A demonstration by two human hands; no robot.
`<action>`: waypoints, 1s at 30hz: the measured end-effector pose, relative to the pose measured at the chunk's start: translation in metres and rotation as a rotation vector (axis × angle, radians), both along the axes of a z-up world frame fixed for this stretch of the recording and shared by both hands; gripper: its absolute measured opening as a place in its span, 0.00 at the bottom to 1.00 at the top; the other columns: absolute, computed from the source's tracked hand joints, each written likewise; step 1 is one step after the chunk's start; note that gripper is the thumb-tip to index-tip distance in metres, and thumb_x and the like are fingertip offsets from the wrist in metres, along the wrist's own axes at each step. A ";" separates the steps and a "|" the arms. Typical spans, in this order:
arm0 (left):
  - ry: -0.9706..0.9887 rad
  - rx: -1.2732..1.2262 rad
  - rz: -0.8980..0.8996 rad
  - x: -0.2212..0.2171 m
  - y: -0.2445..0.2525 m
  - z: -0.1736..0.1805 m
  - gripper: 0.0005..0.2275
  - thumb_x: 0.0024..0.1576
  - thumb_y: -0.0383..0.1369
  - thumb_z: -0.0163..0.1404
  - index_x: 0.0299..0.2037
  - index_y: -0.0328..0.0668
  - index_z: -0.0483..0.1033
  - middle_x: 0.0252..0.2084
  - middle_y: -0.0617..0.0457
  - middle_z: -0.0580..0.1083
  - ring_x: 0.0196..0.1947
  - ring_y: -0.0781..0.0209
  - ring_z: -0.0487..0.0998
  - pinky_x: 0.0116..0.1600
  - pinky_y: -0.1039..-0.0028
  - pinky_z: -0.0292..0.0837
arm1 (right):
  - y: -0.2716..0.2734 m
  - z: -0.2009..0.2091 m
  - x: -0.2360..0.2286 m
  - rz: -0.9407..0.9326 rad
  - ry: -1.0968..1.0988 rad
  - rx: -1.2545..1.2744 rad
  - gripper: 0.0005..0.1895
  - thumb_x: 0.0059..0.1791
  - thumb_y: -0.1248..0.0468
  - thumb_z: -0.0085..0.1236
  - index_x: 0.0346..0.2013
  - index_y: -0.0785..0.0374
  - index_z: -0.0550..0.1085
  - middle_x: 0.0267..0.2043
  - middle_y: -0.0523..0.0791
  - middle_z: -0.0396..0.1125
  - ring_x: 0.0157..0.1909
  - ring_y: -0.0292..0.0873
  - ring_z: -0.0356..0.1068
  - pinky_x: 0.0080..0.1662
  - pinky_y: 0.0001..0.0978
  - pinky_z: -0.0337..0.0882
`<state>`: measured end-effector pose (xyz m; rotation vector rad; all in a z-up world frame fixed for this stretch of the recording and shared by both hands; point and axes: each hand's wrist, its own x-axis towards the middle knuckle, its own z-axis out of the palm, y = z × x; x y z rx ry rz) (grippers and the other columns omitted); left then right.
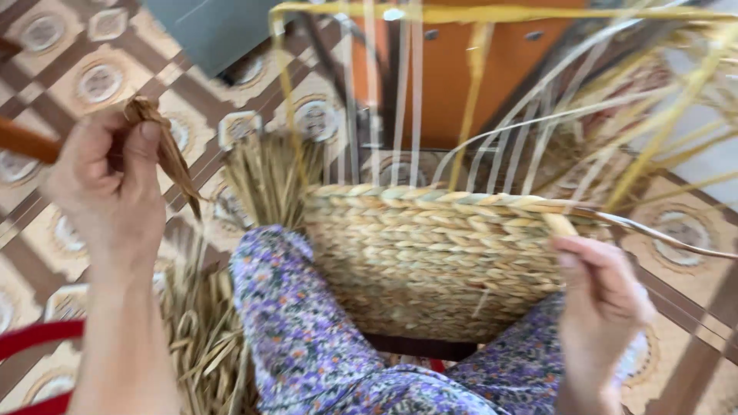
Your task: Weaving a panel from dried water hyacinth fibers onto a metal furniture frame.
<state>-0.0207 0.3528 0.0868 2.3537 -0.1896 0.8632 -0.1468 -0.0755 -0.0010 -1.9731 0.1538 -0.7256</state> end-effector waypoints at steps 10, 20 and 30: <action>0.664 -0.124 -0.721 -0.020 -0.207 -0.002 0.06 0.56 0.34 0.58 0.42 0.47 0.81 0.31 0.57 0.81 0.27 0.70 0.80 0.31 0.79 0.76 | 0.033 0.005 0.026 0.326 0.108 0.594 0.15 0.51 0.74 0.53 0.52 0.68 0.76 0.42 0.44 0.74 0.41 0.34 0.73 0.44 0.25 0.75; 0.859 -0.504 -0.716 0.001 -0.236 -0.071 0.05 0.59 0.30 0.56 0.41 0.41 0.81 0.31 0.58 0.80 0.30 0.73 0.77 0.35 0.80 0.74 | -0.005 -0.012 0.040 0.272 0.120 0.808 0.08 0.55 0.69 0.51 0.45 0.70 0.76 0.40 0.45 0.75 0.36 0.33 0.70 0.39 0.24 0.72; 0.874 -0.491 -0.762 -0.005 -0.256 -0.080 0.06 0.58 0.32 0.55 0.43 0.44 0.80 0.33 0.59 0.79 0.32 0.72 0.78 0.37 0.80 0.78 | -0.022 -0.041 0.043 0.258 0.105 0.949 0.05 0.53 0.72 0.55 0.44 0.68 0.74 0.37 0.45 0.73 0.36 0.36 0.72 0.41 0.27 0.74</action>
